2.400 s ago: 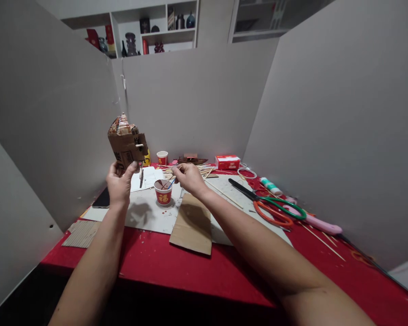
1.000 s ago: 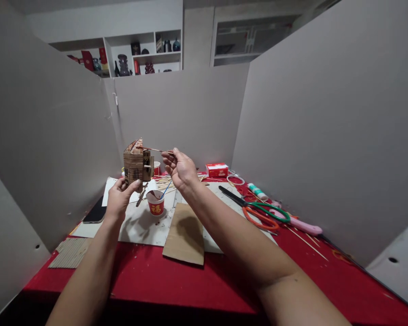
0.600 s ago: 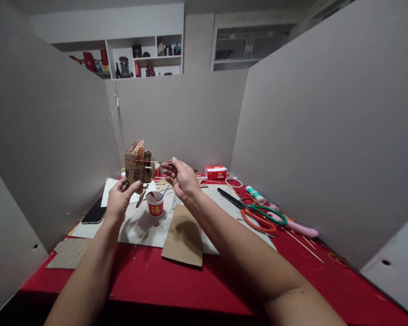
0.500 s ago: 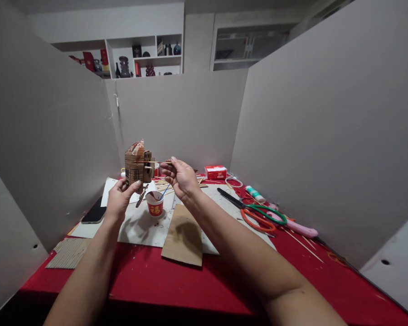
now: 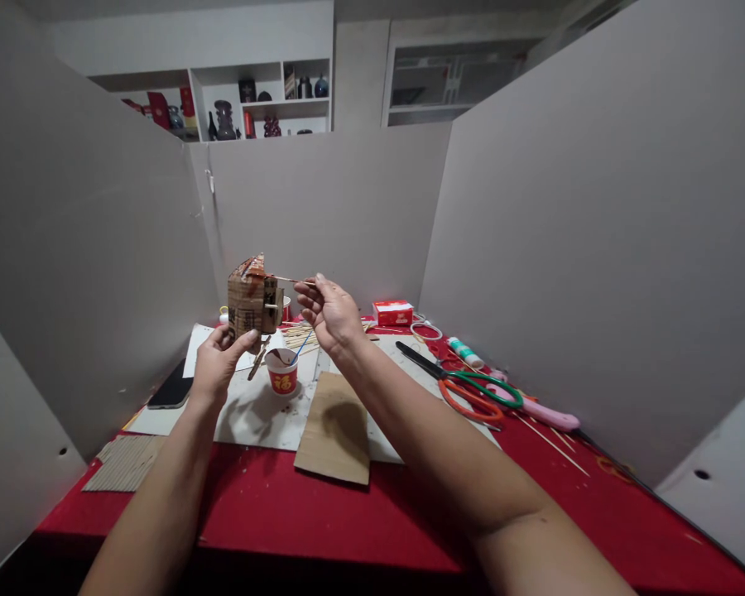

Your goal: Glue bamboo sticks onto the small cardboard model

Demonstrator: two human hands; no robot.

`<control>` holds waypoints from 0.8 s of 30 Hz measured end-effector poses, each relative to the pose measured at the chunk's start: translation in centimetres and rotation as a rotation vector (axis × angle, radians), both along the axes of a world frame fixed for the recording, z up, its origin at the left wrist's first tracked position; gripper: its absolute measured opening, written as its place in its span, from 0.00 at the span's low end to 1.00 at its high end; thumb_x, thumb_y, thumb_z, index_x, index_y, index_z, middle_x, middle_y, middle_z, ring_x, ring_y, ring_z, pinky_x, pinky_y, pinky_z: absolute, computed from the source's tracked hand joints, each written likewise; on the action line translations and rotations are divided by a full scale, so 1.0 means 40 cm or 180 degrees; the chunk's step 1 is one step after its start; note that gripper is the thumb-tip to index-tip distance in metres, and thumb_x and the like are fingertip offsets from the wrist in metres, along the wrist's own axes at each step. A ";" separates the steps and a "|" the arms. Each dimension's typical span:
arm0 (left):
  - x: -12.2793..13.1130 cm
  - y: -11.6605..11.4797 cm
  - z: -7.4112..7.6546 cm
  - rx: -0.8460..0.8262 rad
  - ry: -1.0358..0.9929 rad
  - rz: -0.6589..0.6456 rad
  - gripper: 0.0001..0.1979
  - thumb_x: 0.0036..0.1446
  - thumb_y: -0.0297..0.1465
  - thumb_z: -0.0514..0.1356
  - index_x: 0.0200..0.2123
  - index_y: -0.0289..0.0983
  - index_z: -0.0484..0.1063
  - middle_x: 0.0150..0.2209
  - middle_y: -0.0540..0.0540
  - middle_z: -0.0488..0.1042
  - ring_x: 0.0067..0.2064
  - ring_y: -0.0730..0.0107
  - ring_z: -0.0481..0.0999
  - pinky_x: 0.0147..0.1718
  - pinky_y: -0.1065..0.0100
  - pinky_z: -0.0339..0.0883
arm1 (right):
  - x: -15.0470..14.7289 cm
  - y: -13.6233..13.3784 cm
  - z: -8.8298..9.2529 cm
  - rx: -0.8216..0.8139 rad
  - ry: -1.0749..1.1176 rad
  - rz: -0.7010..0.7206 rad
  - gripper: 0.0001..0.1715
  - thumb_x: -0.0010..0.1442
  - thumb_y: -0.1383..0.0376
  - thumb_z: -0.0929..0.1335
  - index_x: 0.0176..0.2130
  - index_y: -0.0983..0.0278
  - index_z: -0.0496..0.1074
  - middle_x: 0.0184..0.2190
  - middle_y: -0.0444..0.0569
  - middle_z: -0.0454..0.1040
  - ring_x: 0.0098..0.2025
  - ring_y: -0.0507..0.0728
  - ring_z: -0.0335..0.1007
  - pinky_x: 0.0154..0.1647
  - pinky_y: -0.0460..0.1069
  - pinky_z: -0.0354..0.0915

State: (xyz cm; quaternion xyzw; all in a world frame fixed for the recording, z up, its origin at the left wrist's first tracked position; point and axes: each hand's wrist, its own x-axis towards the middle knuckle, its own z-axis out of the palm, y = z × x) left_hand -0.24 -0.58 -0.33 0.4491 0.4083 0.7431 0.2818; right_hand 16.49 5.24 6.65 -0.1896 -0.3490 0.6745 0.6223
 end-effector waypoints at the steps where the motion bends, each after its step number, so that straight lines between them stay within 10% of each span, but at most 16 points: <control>1: 0.000 0.000 0.000 0.0009 -0.0009 0.0004 0.27 0.38 0.40 0.75 0.41 0.34 0.74 0.41 0.41 0.81 0.42 0.62 0.79 0.45 0.62 0.69 | 0.000 -0.003 -0.007 0.0002 -0.0041 0.0028 0.19 0.70 0.68 0.62 0.28 0.65 0.70 0.20 0.42 0.78 0.17 0.45 0.69 0.15 0.38 0.60; 24: -0.008 0.007 -0.010 -0.0008 0.0236 0.0009 0.30 0.41 0.40 0.74 0.46 0.34 0.74 0.44 0.39 0.80 0.46 0.60 0.78 0.48 0.60 0.68 | 0.022 0.012 0.016 0.0030 0.0213 -0.0197 0.18 0.71 0.67 0.61 0.28 0.64 0.69 0.21 0.41 0.78 0.18 0.45 0.70 0.15 0.37 0.60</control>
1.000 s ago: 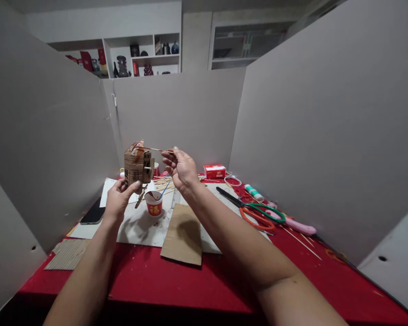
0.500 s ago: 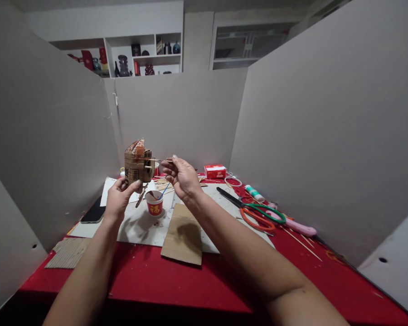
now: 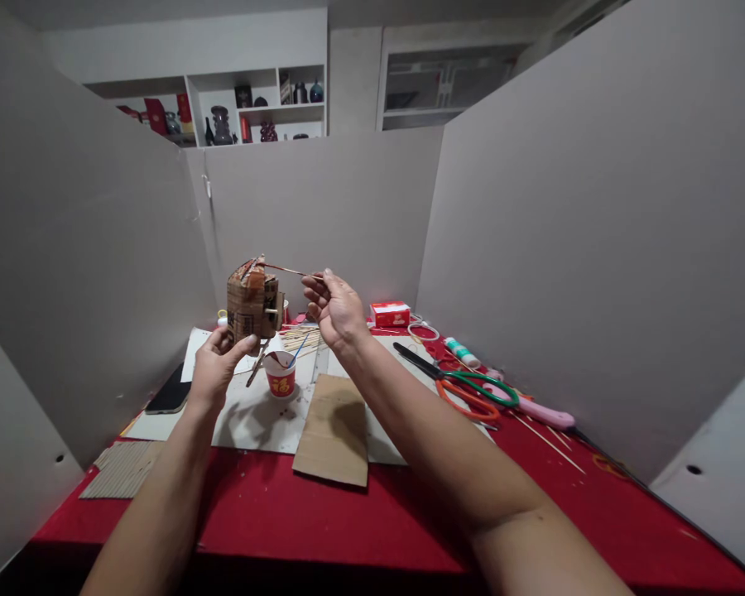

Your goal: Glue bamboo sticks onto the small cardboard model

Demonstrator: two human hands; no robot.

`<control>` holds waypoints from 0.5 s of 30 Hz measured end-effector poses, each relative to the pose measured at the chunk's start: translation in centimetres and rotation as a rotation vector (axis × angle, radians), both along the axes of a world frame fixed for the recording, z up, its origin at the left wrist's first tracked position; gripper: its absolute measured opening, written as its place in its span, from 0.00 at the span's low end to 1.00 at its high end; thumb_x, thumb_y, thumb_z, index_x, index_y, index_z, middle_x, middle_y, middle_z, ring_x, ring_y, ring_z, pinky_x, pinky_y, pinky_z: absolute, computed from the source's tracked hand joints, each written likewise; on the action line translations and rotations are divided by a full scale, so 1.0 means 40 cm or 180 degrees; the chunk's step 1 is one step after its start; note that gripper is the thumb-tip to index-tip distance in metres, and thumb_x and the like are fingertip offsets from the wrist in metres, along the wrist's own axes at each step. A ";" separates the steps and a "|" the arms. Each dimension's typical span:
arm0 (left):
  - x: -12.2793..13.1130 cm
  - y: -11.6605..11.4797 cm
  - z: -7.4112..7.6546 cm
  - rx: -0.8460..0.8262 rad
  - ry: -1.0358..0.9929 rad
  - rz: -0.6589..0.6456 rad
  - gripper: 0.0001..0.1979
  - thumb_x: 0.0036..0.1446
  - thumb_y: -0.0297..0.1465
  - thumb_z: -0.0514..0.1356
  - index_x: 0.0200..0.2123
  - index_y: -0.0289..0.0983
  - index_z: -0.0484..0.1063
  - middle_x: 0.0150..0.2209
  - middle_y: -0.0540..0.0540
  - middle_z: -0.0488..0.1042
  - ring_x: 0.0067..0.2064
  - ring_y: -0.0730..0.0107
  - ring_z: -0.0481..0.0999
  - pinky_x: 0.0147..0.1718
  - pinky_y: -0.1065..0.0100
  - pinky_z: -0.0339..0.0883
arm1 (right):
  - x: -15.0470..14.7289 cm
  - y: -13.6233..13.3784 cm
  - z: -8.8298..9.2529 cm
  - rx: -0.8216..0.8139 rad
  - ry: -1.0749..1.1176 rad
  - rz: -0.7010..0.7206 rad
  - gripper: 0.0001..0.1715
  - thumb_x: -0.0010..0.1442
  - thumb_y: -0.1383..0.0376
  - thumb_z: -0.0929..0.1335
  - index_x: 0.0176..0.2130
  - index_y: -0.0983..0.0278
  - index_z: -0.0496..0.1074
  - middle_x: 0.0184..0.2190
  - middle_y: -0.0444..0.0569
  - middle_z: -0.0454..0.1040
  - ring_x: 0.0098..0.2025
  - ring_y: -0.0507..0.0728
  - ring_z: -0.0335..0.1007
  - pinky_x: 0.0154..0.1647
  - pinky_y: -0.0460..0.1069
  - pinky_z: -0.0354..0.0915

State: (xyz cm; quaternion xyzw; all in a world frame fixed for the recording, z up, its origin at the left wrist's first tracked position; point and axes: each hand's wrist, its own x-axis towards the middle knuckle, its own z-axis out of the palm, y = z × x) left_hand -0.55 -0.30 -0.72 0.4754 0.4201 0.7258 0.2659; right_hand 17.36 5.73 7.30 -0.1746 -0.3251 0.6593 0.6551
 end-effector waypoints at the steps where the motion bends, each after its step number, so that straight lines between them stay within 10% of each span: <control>1: 0.000 0.000 0.000 0.0006 -0.0007 -0.0011 0.30 0.41 0.40 0.74 0.46 0.34 0.74 0.44 0.40 0.80 0.45 0.61 0.78 0.48 0.60 0.68 | 0.000 -0.001 -0.005 -0.0013 -0.0017 0.0030 0.18 0.70 0.67 0.61 0.28 0.64 0.69 0.21 0.41 0.78 0.18 0.45 0.70 0.15 0.37 0.60; 15: 0.003 -0.003 -0.002 -0.0012 0.0016 -0.0107 0.30 0.40 0.39 0.74 0.47 0.34 0.73 0.45 0.40 0.80 0.45 0.61 0.78 0.48 0.61 0.68 | 0.005 0.003 0.014 0.0035 0.0074 -0.0046 0.18 0.71 0.66 0.61 0.29 0.64 0.69 0.21 0.41 0.78 0.18 0.44 0.70 0.16 0.37 0.59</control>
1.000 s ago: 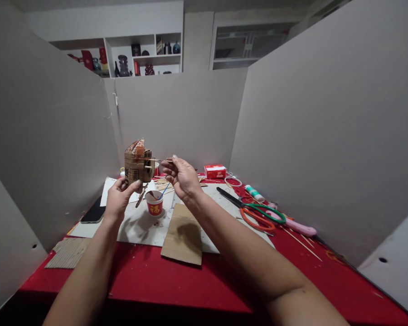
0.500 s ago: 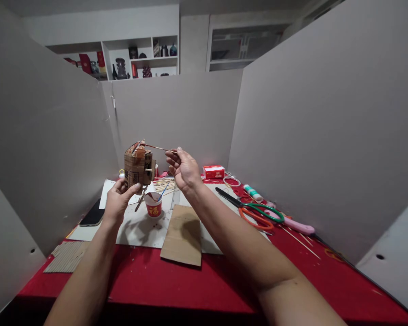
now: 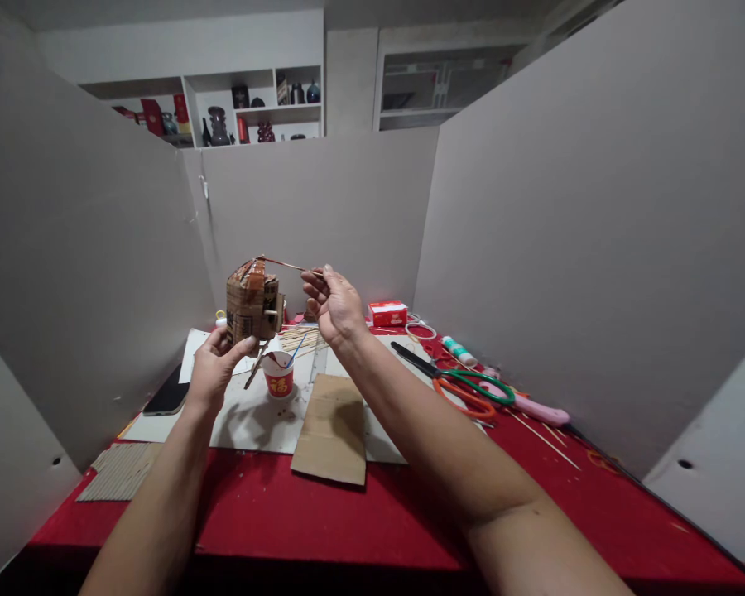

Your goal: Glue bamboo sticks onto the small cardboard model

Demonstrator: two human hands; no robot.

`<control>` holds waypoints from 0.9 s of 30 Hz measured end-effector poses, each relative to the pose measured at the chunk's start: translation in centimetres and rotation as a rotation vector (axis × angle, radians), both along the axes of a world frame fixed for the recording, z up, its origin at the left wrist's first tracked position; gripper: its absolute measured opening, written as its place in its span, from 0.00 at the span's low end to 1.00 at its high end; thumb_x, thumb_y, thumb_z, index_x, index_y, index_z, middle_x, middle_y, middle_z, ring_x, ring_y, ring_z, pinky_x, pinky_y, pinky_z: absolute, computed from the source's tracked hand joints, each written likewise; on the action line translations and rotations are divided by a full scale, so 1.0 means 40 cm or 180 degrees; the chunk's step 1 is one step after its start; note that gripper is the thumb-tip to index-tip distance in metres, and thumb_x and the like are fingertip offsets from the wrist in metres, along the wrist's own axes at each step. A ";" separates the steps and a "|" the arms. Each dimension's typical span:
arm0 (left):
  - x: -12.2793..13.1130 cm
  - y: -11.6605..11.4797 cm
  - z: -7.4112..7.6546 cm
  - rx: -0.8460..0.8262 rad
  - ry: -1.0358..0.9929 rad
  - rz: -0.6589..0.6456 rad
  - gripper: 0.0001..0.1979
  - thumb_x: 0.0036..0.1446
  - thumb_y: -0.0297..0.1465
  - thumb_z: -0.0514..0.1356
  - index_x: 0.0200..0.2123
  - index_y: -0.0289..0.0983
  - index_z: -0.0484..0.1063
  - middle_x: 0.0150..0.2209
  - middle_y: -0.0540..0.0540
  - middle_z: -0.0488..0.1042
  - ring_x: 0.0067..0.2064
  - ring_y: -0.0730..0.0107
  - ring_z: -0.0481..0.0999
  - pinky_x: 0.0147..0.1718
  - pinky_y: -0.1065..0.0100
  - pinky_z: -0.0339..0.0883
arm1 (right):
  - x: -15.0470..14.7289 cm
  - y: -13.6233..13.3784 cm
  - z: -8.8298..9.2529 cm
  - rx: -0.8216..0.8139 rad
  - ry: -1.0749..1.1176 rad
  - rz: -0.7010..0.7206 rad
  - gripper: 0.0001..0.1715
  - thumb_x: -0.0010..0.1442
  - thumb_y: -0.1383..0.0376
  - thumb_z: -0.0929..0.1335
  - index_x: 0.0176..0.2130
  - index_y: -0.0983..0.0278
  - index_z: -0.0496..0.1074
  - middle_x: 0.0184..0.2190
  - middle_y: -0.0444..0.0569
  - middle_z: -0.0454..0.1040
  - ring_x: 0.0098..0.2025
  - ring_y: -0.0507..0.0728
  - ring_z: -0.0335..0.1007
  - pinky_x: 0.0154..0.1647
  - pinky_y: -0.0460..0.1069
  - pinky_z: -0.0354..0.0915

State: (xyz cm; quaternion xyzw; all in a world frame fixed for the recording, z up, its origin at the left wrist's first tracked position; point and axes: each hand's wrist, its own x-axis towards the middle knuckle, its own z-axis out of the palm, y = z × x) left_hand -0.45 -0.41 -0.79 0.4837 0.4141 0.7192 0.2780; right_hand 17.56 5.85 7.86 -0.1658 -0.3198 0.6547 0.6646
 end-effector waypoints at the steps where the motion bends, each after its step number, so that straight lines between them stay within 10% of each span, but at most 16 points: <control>1: 0.000 0.000 0.001 0.0004 0.0002 0.0000 0.30 0.41 0.39 0.74 0.47 0.34 0.73 0.45 0.40 0.80 0.45 0.61 0.78 0.48 0.61 0.68 | 0.000 0.001 0.001 0.0004 -0.0002 -0.0018 0.18 0.71 0.66 0.61 0.29 0.64 0.69 0.21 0.40 0.78 0.18 0.44 0.70 0.16 0.37 0.59; 27: 0.014 -0.024 0.028 0.0023 -0.0307 -0.0167 0.25 0.41 0.39 0.74 0.42 0.34 0.76 0.42 0.41 0.81 0.44 0.62 0.78 0.47 0.62 0.68 | -0.003 -0.063 -0.086 0.0782 -0.0855 0.0209 0.15 0.55 0.57 0.75 0.28 0.65 0.73 0.22 0.45 0.79 0.17 0.48 0.71 0.13 0.39 0.61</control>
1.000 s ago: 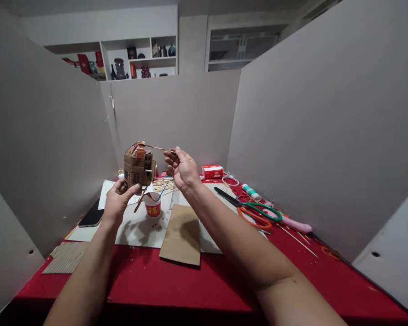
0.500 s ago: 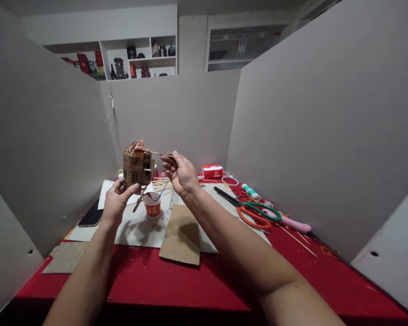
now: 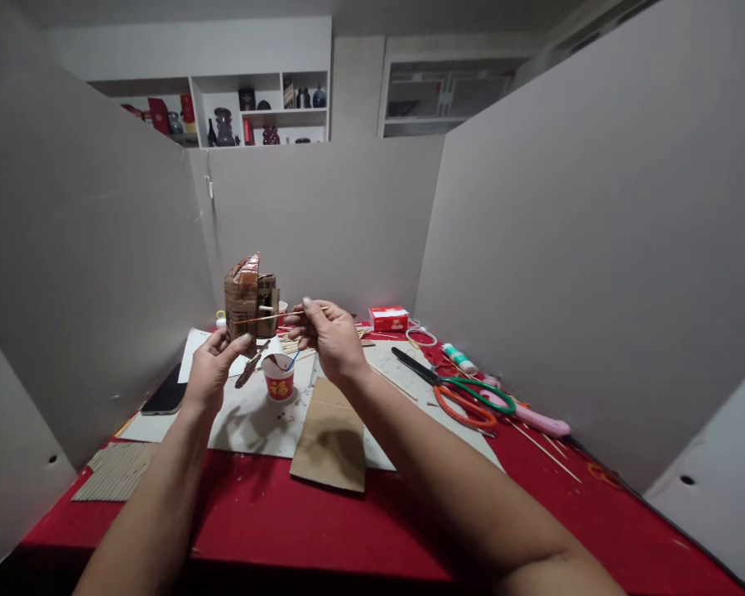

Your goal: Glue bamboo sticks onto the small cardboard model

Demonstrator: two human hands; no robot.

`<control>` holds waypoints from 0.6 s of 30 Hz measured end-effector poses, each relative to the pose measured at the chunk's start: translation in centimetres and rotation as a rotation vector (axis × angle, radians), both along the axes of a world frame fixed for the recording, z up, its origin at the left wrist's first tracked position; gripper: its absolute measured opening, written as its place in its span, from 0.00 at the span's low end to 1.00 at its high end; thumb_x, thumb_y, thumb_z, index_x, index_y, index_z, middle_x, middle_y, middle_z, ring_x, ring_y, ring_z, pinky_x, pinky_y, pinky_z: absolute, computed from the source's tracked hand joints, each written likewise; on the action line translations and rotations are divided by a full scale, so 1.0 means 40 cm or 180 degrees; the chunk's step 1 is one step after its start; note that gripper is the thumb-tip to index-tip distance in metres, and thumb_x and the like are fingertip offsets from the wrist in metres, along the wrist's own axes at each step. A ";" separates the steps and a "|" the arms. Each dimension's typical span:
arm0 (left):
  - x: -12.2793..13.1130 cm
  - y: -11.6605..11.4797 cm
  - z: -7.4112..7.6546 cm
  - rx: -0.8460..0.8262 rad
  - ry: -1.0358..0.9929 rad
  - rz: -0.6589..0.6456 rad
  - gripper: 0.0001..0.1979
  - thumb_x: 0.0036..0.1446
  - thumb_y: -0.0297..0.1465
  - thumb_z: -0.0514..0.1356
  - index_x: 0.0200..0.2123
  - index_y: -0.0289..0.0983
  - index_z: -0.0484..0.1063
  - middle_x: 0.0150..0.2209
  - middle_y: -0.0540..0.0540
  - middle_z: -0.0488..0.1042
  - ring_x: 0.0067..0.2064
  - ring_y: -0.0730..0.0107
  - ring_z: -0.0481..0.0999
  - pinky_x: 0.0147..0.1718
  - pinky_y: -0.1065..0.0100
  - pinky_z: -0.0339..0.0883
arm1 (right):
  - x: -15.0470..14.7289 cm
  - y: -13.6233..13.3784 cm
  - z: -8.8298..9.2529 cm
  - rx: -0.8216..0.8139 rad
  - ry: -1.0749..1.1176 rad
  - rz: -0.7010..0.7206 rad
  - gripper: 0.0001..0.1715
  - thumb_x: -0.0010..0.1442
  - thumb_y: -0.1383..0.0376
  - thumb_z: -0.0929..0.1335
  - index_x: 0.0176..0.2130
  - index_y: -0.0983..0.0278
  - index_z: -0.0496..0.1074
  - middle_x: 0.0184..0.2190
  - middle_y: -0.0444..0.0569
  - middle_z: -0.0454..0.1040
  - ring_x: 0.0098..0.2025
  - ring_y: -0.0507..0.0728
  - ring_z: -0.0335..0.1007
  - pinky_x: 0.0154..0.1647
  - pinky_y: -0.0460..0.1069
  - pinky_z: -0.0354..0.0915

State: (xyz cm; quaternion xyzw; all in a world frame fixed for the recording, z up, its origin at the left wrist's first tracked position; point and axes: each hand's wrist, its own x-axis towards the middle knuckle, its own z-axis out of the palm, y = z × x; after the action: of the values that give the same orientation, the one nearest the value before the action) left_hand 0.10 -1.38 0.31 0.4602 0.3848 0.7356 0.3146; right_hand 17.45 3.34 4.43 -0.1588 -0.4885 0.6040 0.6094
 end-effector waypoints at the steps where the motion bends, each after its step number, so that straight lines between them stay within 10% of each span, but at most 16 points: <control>1: -0.001 0.000 0.000 0.0003 0.0006 0.0014 0.25 0.41 0.39 0.74 0.42 0.34 0.76 0.42 0.41 0.81 0.44 0.61 0.78 0.47 0.62 0.68 | 0.000 -0.003 0.004 0.0052 0.0028 -0.0024 0.15 0.55 0.57 0.75 0.28 0.65 0.73 0.22 0.45 0.79 0.17 0.48 0.71 0.13 0.39 0.61; 18: -0.013 0.000 -0.006 -0.0021 0.0016 0.0098 0.23 0.43 0.44 0.72 0.36 0.33 0.78 0.35 0.44 0.80 0.36 0.66 0.76 0.42 0.65 0.66 | 0.013 -0.031 -0.038 0.0697 -0.0528 -0.0590 0.16 0.49 0.55 0.77 0.29 0.65 0.78 0.21 0.46 0.78 0.16 0.47 0.66 0.13 0.42 0.59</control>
State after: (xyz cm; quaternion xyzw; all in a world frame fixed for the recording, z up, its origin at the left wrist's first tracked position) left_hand -0.40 -1.38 0.05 0.4550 0.3950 0.7379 0.3038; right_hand 17.99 2.10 2.90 -0.1851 -0.5833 0.4731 0.6338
